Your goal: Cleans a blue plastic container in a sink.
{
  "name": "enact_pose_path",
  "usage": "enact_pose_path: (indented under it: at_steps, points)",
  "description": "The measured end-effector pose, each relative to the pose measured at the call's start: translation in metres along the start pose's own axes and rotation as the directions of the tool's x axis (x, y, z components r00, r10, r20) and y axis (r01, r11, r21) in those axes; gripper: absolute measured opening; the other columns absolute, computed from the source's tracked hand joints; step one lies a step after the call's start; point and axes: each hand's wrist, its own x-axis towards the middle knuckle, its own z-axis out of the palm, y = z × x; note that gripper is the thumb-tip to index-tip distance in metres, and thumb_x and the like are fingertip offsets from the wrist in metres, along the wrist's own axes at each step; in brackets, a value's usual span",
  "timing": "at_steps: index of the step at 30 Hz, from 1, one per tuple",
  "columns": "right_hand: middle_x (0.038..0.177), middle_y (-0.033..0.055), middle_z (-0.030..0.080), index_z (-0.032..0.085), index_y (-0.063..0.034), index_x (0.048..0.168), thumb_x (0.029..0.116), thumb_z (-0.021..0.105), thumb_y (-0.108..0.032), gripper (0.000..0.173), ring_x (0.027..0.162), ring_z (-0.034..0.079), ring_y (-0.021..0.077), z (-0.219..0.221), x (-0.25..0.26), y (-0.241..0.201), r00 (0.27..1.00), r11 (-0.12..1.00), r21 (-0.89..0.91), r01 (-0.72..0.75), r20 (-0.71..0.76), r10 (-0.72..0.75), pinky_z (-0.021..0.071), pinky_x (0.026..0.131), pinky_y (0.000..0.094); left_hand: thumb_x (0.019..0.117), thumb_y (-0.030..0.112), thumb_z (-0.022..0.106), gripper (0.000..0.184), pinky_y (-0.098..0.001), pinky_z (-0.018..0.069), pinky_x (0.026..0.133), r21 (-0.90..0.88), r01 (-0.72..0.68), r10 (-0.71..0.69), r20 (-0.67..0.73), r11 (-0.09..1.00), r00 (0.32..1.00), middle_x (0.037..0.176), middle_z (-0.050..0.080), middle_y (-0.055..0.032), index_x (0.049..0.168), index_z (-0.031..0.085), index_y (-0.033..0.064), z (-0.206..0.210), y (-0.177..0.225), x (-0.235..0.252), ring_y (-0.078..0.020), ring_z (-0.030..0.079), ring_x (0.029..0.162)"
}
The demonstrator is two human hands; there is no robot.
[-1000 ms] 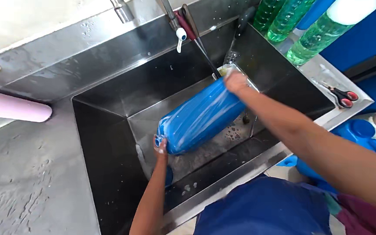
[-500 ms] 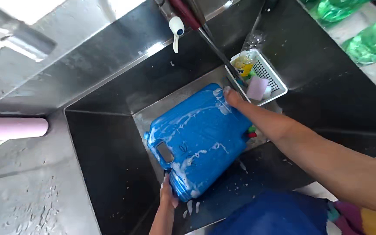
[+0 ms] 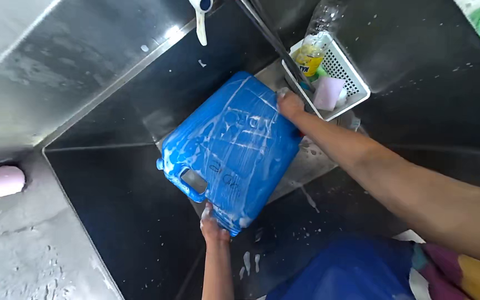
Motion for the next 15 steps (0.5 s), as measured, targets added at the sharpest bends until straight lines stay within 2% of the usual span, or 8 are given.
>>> enact_pose_path:
  at_steps: [1, 3, 5, 7, 10, 12, 13, 15]
  points:
    - [0.129, 0.0366, 0.061, 0.06, 0.0128, 0.129, 0.108, 0.041, -0.027, 0.049, 0.125, 0.056, 0.053, 0.033, -0.009, -0.018, 0.997, 0.98, 0.191, -0.056, -0.037, 0.064, 0.0422, 0.106, 0.0658, 0.1105, 0.022, 0.029, 0.029, -0.0307, 0.0593, 0.065, -0.01, -0.01, 0.01, -0.005, 1.0, 1.0, 0.083, 0.066, -0.0016, 0.111, 0.054, 0.0076, 0.002, -0.001, 0.003, -0.0094, 0.068, 0.074]
    - [0.144, 0.0251, 0.056, 0.06, -0.001, 0.139, 0.0995, 0.058, -0.024, 0.045, 0.136, 0.049, 0.0459, 0.056, -0.049, -0.094, 0.994, 0.924, 0.376, -0.062, 0.11, 0.022, 0.0394, 0.108, 0.0673, 0.1098, 0.021, 0.03, 0.028, -0.0313, 0.0584, 0.067, -0.001, -0.016, 0.016, -0.023, 1.0, 1.0, 0.087, 0.064, -0.0022, 0.114, 0.054, 0.0062, 0.0, -0.006, 0.002, -0.0098, 0.066, 0.076]
    - [0.135, 0.0153, 0.066, 0.07, -0.0068, 0.126, 0.095, 0.067, -0.016, 0.033, 0.129, 0.06, 0.0354, 0.043, -0.096, -0.148, 0.96, 0.853, 0.496, 0.164, 0.119, -0.254, 0.0489, 0.104, 0.0556, 0.1096, 0.021, 0.03, 0.028, -0.0292, 0.0586, 0.065, 0.019, -0.026, 0.026, -0.026, 0.999, 0.999, 0.084, 0.064, -0.0005, 0.112, 0.054, 0.0072, -0.003, -0.007, -0.003, -0.0081, 0.067, 0.073]
    - [0.122, 0.0143, 0.072, 0.075, -0.0045, 0.113, 0.0914, 0.069, -0.008, 0.023, 0.12, 0.066, 0.0321, 0.037, -0.1, -0.118, 0.924, 0.782, 0.552, 0.29, 0.052, -0.38, 0.0533, 0.1, 0.0496, 0.1111, 0.022, 0.027, 0.031, -0.0288, 0.06, 0.069, 0.066, -0.043, 0.041, 0.025, 0.997, 0.999, 0.087, 0.066, 0.0, 0.117, 0.053, 0.0064, -0.01, -0.009, -0.006, -0.0071, 0.068, 0.077]
    - [0.138, 0.026, 0.061, 0.06, 0.0078, 0.135, 0.1021, 0.052, -0.01, 0.038, 0.133, 0.056, 0.0395, 0.059, -0.053, 0.012, 0.967, 0.9, 0.395, -0.184, 0.239, 0.093, 0.0434, 0.112, 0.0559, 0.1127, 0.025, 0.026, 0.037, -0.0301, 0.0578, 0.076, 0.151, -0.081, 0.078, 0.026, 0.985, 0.997, 0.099, 0.063, -0.005, 0.129, 0.05, 0.0018, -0.011, -0.011, -0.001, -0.0082, 0.066, 0.086]
    - [0.147, 0.0318, 0.051, 0.045, 0.0077, 0.148, 0.1119, 0.033, -0.021, 0.048, 0.138, 0.049, 0.047, 0.057, -0.018, 0.057, 0.764, 0.742, 0.246, -0.623, 0.395, 0.51, 0.0377, 0.114, 0.0622, 0.1127, 0.025, 0.027, 0.038, -0.0311, 0.056, 0.077, 0.163, -0.102, 0.105, -0.007, 0.981, 0.994, 0.101, 0.061, -0.0076, 0.13, 0.05, -0.0003, -0.007, -0.013, 0.001, -0.0103, 0.064, 0.086]
    - [0.148, 0.0322, 0.05, 0.045, 0.0074, 0.148, 0.1127, 0.03, -0.026, 0.05, 0.139, 0.048, 0.0484, 0.057, -0.012, 0.05, 0.715, 0.698, 0.205, -0.686, 0.368, 0.595, 0.0379, 0.113, 0.0642, 0.1125, 0.024, 0.028, 0.037, -0.0311, 0.0556, 0.076, 0.164, -0.12, 0.124, -0.017, 0.979, 0.992, 0.101, 0.061, -0.008, 0.129, 0.051, -0.0006, -0.006, -0.012, 0.002, -0.0104, 0.064, 0.086]
    - [0.148, 0.03, 0.049, 0.051, 0.0079, 0.142, 0.1052, 0.045, -0.021, 0.048, 0.141, 0.045, 0.0468, 0.065, -0.042, -0.018, 0.88, 0.837, 0.277, -0.473, 0.194, 0.433, 0.0366, 0.112, 0.0664, 0.1122, 0.023, 0.03, 0.036, -0.0301, 0.0561, 0.074, 0.166, -0.148, 0.155, -0.029, 0.975, 0.987, 0.098, 0.062, -0.0068, 0.126, 0.053, 0.0001, -0.006, -0.009, 0.005, -0.009, 0.064, 0.083]
